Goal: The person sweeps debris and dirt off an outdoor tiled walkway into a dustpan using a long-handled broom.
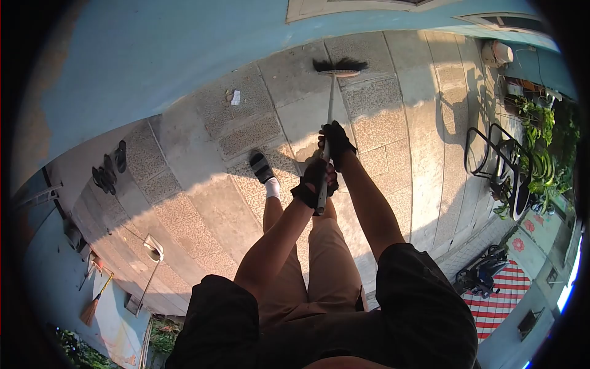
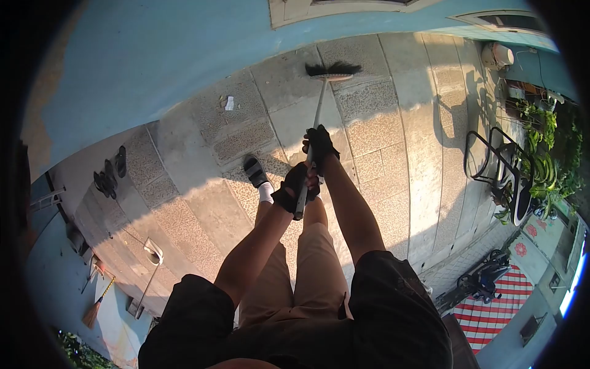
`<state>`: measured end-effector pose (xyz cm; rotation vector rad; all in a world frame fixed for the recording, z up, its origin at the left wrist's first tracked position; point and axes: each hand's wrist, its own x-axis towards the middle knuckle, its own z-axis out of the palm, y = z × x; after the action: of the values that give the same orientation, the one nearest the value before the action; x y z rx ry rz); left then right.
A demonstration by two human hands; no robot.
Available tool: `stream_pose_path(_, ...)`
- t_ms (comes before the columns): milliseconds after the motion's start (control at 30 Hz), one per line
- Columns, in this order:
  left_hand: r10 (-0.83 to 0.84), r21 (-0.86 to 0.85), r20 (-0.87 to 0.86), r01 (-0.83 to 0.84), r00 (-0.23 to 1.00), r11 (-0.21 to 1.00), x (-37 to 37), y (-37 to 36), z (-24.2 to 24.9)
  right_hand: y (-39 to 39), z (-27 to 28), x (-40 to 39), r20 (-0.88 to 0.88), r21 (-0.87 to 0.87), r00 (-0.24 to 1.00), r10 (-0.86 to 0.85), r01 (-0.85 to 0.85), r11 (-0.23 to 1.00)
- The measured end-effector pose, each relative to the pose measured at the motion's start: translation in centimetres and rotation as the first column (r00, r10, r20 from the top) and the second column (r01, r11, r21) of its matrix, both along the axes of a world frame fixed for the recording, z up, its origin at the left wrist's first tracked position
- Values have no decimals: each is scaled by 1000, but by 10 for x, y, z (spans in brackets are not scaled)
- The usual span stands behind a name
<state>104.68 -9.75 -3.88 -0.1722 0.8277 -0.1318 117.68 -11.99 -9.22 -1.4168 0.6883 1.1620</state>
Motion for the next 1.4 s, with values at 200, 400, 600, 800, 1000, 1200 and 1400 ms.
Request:
stream_pose_path(200,-189,92,-76,196,979,976,-31,-17,77,-36,45,-34,151,34,983,100,-106,994)
stream_pose_path(400,-213,25,-4,213,977,977,-10,28,89,-19,37,9,229,-97,973,21,1,995)
stream_pose_path(600,487,-526,66,-385,871,759,-15,112,9,89,-75,16,138,94,968,211,-225,970)
stream_pose_path(800,690,-692,-112,-555,715,462,-97,165,50,172,-33,-83,225,-168,760,610,-586,793)
stream_pose_path(1000,484,-220,39,-465,874,858,-155,118,115,155,35,-164,148,117,865,478,-496,860)
stream_pose_path(1200,365,-367,163,-287,917,885,-171,90,137,111,70,-155,207,-79,904,374,-366,927)
stream_pose_path(1400,479,-327,-84,-478,874,815,-139,131,87,124,-25,-124,181,13,935,305,-312,950)
